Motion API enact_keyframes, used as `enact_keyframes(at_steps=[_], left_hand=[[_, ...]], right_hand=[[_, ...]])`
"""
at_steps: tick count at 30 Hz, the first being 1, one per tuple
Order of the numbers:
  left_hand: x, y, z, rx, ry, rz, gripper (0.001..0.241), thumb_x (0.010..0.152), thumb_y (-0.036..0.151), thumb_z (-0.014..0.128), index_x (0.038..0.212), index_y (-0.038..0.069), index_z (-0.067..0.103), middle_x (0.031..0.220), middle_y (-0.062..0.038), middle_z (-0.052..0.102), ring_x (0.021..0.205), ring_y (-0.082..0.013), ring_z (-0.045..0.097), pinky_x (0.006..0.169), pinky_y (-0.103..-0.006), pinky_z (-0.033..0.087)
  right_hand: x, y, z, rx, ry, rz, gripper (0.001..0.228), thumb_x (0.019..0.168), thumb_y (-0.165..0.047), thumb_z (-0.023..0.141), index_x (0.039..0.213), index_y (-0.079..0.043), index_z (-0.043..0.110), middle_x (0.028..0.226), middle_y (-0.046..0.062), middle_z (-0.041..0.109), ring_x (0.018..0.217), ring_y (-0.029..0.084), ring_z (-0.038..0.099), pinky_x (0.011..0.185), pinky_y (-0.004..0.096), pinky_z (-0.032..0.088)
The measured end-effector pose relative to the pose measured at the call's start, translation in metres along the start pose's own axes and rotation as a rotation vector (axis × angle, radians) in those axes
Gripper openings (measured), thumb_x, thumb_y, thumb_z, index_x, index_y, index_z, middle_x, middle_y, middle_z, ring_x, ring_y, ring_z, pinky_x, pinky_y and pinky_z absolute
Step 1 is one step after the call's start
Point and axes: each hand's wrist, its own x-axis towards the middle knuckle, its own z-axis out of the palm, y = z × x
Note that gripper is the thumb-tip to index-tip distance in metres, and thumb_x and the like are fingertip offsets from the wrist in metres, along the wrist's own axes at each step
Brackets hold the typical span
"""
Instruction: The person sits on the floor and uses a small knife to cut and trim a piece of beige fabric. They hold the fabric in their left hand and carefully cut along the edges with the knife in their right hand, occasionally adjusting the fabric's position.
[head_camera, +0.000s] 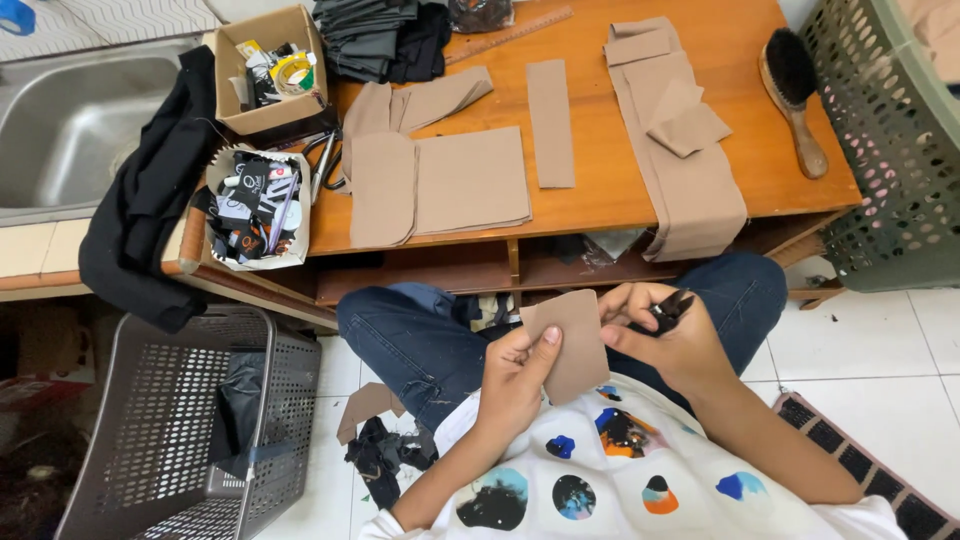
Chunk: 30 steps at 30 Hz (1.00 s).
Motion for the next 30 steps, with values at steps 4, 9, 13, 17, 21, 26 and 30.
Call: enact_keyframes(at_steps=[4,9,13,17,21,26,30], left_hand=[[0.001,-0.024,-0.011,0.032,-0.012,0.002,0.024,0.086,0.017,0.055,0.082,-0.003,0.065,0.062,-0.012,0.064,0.06,-0.0115,0.056,0.057,-0.0246,0.049],[0.0,0.012,0.007,0.013,-0.004,0.005,0.023,0.086,0.017,0.055,0.079,-0.003,0.065,0.055,-0.01,0.061,0.055,-0.0102,0.054,0.052,-0.0218,0.047],[0.001,-0.003,0.0,0.008,0.016,-0.018,0.023,0.086,0.017,0.055,0.079,-0.003,0.065,0.054,-0.01,0.061,0.053,-0.0092,0.053,0.051,-0.0217,0.046],[0.004,-0.048,-0.024,-0.024,0.056,-0.04,0.022,0.085,0.016,0.056,0.076,-0.003,0.065,0.053,-0.01,0.06,0.051,-0.0097,0.054,0.05,-0.0215,0.046],[0.004,-0.068,-0.03,-0.122,0.09,-0.086,0.023,0.085,0.016,0.056,0.077,-0.004,0.064,0.054,-0.013,0.061,0.049,-0.013,0.057,0.049,-0.0231,0.047],[0.006,-0.057,-0.029,-0.074,0.078,-0.06,0.023,0.085,0.02,0.055,0.071,0.003,0.057,0.061,-0.004,0.056,0.057,-0.0083,0.05,0.051,-0.0223,0.041],[0.005,-0.027,-0.01,-0.082,0.074,-0.03,0.023,0.086,0.016,0.055,0.08,-0.004,0.065,0.057,-0.012,0.062,0.053,-0.0114,0.057,0.052,-0.0235,0.048]], right_hand=[[0.002,0.007,-0.006,-0.054,0.038,-0.01,0.046,0.063,0.007,0.068,0.052,-0.013,0.028,0.066,0.017,0.061,0.054,0.014,0.056,0.05,0.021,0.042],[0.006,0.006,-0.005,-0.036,0.085,0.006,0.045,0.065,0.008,0.066,0.052,-0.012,0.028,0.064,0.017,0.06,0.049,0.013,0.054,0.047,0.021,0.043],[0.007,0.003,-0.004,0.004,0.144,0.007,0.043,0.069,0.007,0.063,0.053,-0.013,0.029,0.066,0.016,0.06,0.051,0.014,0.057,0.048,0.021,0.046],[0.009,0.022,-0.027,0.046,0.265,-0.075,0.042,0.075,0.007,0.059,0.056,-0.013,0.027,0.072,0.018,0.057,0.053,0.018,0.056,0.049,0.025,0.047],[0.016,0.015,-0.043,0.058,0.465,-0.172,0.036,0.086,0.003,0.052,0.066,-0.015,0.028,0.09,0.014,0.057,0.068,0.017,0.058,0.057,0.023,0.048],[0.007,-0.004,-0.02,-0.027,0.263,-0.074,0.034,0.076,0.007,0.051,0.06,-0.012,0.028,0.104,0.022,0.054,0.092,0.029,0.059,0.068,0.032,0.051],[-0.004,0.006,-0.01,-0.03,0.017,0.098,0.045,0.057,0.007,0.07,0.049,-0.013,0.029,0.071,0.02,0.063,0.057,0.02,0.063,0.047,0.025,0.046]])
